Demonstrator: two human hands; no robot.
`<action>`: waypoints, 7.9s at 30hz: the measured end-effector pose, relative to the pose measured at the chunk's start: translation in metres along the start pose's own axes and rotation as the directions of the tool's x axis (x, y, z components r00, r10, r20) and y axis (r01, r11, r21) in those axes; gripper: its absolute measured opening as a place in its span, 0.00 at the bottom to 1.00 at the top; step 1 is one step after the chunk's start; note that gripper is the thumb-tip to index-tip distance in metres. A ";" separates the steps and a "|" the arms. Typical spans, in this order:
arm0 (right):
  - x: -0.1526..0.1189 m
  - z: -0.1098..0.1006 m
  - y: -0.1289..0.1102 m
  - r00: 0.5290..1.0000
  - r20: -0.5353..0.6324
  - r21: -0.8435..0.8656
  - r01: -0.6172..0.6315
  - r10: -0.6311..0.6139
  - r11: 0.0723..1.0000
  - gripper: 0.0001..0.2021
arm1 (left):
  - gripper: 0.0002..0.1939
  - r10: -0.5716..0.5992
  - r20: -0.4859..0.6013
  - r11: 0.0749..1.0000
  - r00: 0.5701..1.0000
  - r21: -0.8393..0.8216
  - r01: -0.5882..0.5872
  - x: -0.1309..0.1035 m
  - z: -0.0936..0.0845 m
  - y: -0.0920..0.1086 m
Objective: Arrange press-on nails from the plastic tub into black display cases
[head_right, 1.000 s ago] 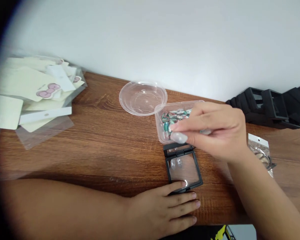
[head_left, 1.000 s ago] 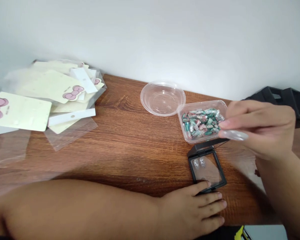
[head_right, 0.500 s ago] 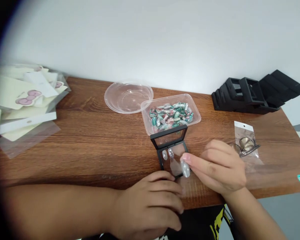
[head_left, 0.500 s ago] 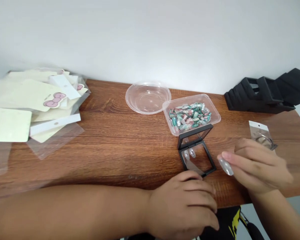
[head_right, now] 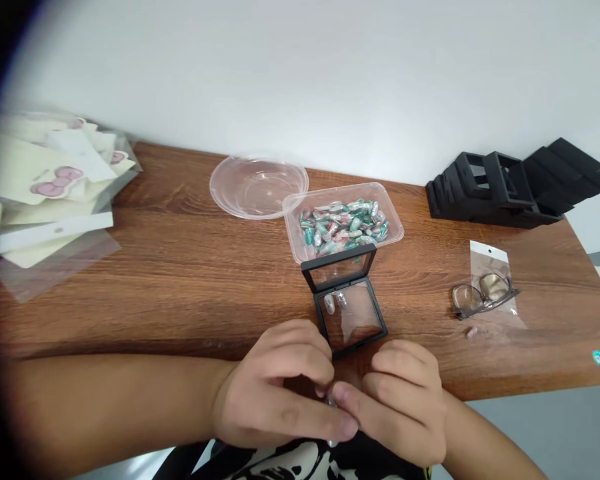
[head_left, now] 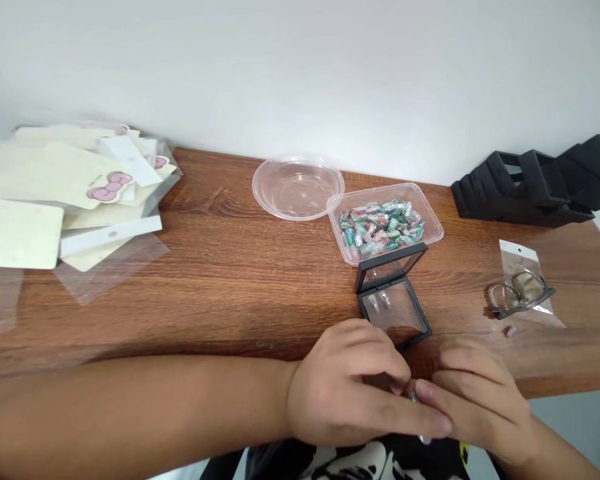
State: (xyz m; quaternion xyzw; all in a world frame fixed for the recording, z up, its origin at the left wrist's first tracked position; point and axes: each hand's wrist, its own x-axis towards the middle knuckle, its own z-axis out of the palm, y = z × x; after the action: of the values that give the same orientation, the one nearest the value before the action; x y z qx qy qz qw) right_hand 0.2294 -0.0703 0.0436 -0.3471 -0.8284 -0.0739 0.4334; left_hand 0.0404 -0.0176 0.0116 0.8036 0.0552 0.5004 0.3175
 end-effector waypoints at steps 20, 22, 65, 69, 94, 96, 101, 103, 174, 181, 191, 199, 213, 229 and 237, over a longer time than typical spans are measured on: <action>-0.008 -0.020 -0.014 0.637 0.519 0.350 -0.767 0.570 0.538 0.07 | 0.08 0.026 0.049 0.970 0.998 0.242 -0.037 -0.003 0.004 -0.007; -0.004 -0.017 -0.013 0.716 0.441 0.292 -0.685 0.542 0.667 0.09 | 0.08 0.002 0.084 0.968 0.996 0.249 -0.023 -0.002 0.002 -0.007; -0.001 0.018 0.030 0.724 0.464 -0.283 -0.425 0.511 0.860 0.12 | 0.08 -0.138 0.454 0.907 0.880 0.414 -0.072 -0.017 0.013 0.002; 0.002 0.018 0.029 0.757 0.442 -0.249 -0.411 0.481 0.877 0.13 | 0.10 -0.122 0.421 0.887 0.899 0.452 -0.091 -0.018 0.016 0.004; -0.003 0.027 0.037 0.768 0.534 -0.199 -0.292 0.353 0.936 0.13 | 0.07 -0.160 0.461 0.829 0.873 0.543 -0.135 -0.019 0.017 0.008; -0.003 0.027 0.037 0.767 0.545 -0.197 -0.277 0.339 0.941 0.13 | 0.07 -0.162 0.466 0.822 0.870 0.552 -0.143 -0.019 0.017 0.008; -0.002 0.026 0.040 0.761 0.560 -0.170 -0.282 0.328 0.944 0.12 | 0.07 -0.165 0.465 0.825 0.870 0.548 -0.137 -0.018 0.017 0.010; -0.002 0.026 0.041 0.756 0.566 -0.155 -0.292 0.327 0.944 0.14 | 0.07 -0.170 0.467 0.829 0.868 0.544 -0.130 -0.018 0.017 0.010; 0.006 0.015 0.037 0.719 0.286 -0.085 -0.640 0.634 0.764 0.12 | 0.10 -0.183 0.510 0.861 0.840 0.496 -0.114 -0.022 0.018 0.006; 0.042 -0.021 0.059 0.721 0.116 -0.082 -0.679 0.684 0.730 0.05 | 0.10 -0.128 0.537 0.881 0.834 0.448 -0.153 -0.020 0.014 0.004; 0.108 0.014 0.134 0.522 0.676 -0.308 -0.443 0.521 0.842 0.06 | 0.05 0.032 0.583 0.929 0.812 0.282 -0.239 -0.023 0.012 0.005; 0.112 0.029 0.143 0.313 0.789 -0.423 -0.348 0.529 0.837 0.02 | 0.02 0.092 0.612 0.961 0.786 0.152 -0.231 -0.025 0.012 0.000; 0.112 0.019 0.147 0.318 0.895 -0.222 -0.292 0.313 0.930 0.18 | 0.02 0.050 0.590 0.971 0.806 0.160 -0.177 -0.023 0.014 -0.002; 0.125 0.003 0.154 0.090 0.951 -0.215 -0.498 0.297 0.840 0.14 | 0.04 0.057 0.552 0.982 0.832 0.121 -0.148 -0.023 0.016 -0.004; 0.124 0.003 0.156 0.085 0.940 -0.216 -0.600 0.330 0.770 0.11 | 0.04 0.034 0.551 0.985 0.834 0.124 -0.121 -0.022 0.016 -0.003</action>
State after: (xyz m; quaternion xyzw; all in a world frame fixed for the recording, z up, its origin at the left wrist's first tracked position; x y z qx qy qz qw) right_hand 0.2794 0.1114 0.1095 -0.5123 -0.7589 0.3851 -0.1154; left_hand 0.0433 -0.0317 -0.0116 0.9364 -0.0319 0.2572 0.2366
